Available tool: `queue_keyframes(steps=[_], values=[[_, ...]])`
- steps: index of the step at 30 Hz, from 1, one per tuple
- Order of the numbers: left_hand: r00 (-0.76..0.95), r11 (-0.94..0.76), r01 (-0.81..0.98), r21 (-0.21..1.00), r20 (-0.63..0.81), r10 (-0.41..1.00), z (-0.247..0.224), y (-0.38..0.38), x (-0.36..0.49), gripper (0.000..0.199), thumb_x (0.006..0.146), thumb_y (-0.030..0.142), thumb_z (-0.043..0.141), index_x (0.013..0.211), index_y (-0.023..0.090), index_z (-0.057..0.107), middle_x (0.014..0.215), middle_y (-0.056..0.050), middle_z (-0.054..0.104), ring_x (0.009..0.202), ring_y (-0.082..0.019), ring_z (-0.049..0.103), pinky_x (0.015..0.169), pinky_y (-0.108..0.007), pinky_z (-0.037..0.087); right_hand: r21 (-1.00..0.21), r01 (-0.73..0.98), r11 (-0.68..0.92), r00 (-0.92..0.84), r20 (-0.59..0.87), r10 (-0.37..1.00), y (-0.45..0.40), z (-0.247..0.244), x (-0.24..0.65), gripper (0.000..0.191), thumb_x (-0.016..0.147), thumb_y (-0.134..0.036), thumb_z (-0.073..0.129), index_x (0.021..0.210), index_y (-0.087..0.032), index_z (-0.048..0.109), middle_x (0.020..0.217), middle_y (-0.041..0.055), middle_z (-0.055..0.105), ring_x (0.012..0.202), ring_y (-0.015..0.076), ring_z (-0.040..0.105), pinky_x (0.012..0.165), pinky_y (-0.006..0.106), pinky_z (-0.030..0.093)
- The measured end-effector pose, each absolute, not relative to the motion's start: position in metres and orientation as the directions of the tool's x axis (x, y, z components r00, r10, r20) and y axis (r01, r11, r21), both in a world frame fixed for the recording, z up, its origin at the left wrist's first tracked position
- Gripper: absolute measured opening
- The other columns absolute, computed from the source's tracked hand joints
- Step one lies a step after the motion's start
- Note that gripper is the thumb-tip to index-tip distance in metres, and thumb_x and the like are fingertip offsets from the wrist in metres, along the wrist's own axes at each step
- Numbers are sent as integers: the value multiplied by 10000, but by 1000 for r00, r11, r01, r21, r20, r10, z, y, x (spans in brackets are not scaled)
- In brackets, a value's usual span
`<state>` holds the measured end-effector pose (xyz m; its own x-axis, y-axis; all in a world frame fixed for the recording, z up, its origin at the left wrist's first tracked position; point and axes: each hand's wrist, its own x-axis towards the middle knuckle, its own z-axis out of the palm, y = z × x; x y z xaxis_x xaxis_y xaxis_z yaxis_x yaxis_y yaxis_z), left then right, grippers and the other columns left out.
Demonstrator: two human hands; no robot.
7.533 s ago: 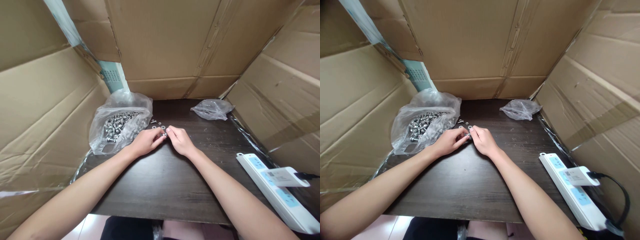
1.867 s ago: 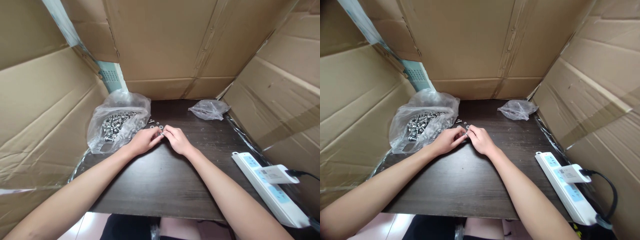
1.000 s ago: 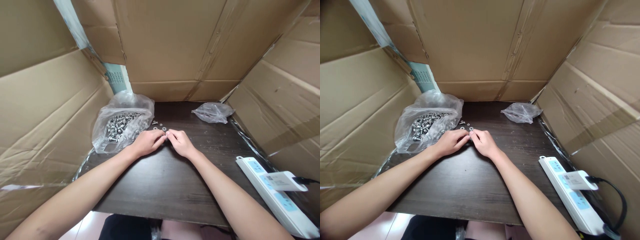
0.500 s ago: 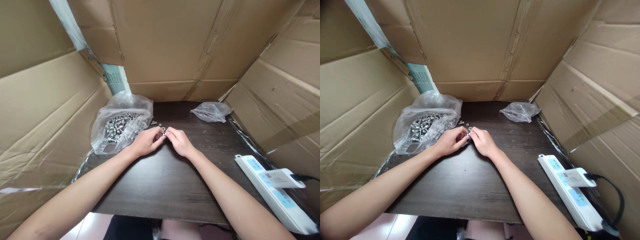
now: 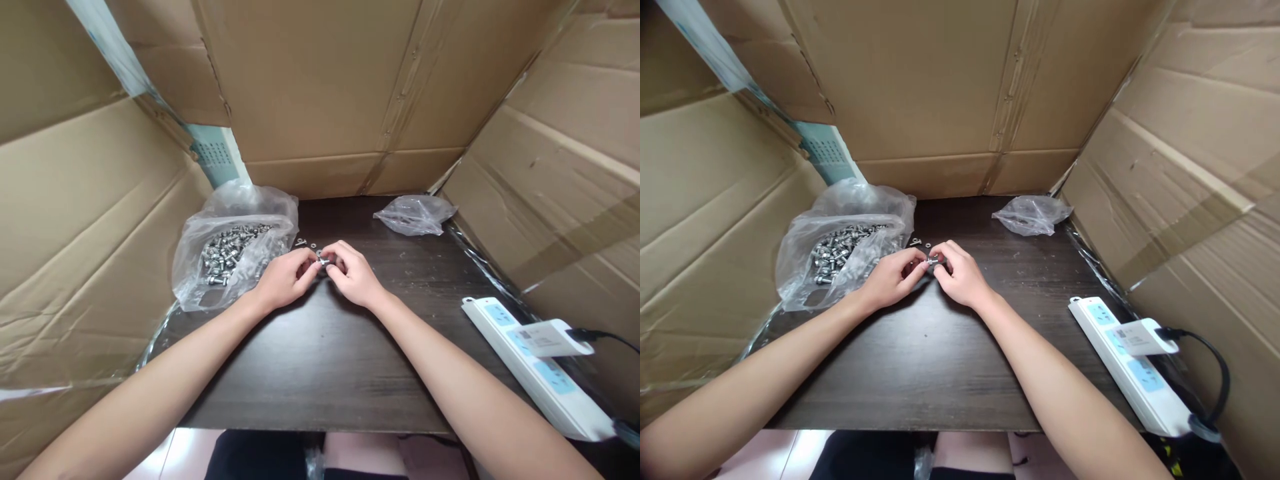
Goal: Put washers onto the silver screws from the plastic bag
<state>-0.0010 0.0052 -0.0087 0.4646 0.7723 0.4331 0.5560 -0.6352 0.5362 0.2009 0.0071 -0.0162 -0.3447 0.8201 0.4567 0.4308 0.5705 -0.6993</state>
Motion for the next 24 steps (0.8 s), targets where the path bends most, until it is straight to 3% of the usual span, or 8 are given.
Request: queue_keyframes(steps=[5,11,14,17,22,24], values=[[398,-616,594,517,477,784,-10,6,-1,177,1030,326,528,975,181,612,850,-23,653,721,-151,601,676,-274,442,-540,536,649,-388,525,758,2,-12,200,285,923,-178,484,1131,-196,677,1133,108,632,1024,247,635,885,398,540],[374,-597,629,499,479,794,-12,6,-1,135,1013,296,533,975,181,594,857,-17,620,702,-142,565,671,-279,435,-419,608,674,-407,565,718,-2,-9,196,337,912,-164,509,1197,-187,686,1177,128,641,1065,277,627,862,432,564],[379,-593,621,513,466,800,-11,6,-1,124,1006,294,540,980,186,594,862,-14,619,702,-141,565,672,-280,436,-429,557,711,-347,657,669,0,-8,198,220,865,-132,536,964,-209,717,1027,89,650,941,243,623,820,406,553],[349,-582,613,534,479,806,-10,7,-1,132,1009,302,544,962,189,593,812,-2,599,693,-143,559,671,-279,433,-440,511,738,-280,727,628,1,-8,200,170,807,-100,546,735,-218,645,882,57,612,823,213,586,781,388,531],[389,-614,585,531,481,786,-10,6,-1,128,1014,295,532,979,189,594,842,-11,611,709,-145,565,680,-280,444,-499,506,704,-286,673,682,2,-12,197,280,874,-146,539,1095,-200,703,1064,98,629,1011,248,621,893,415,547],[413,-622,586,519,469,781,-9,5,-1,133,1014,299,531,973,189,594,844,-11,611,706,-144,568,673,-280,443,-486,500,717,-317,668,674,2,-12,197,277,885,-159,547,1106,-203,709,1104,103,634,1030,249,620,903,417,547]])
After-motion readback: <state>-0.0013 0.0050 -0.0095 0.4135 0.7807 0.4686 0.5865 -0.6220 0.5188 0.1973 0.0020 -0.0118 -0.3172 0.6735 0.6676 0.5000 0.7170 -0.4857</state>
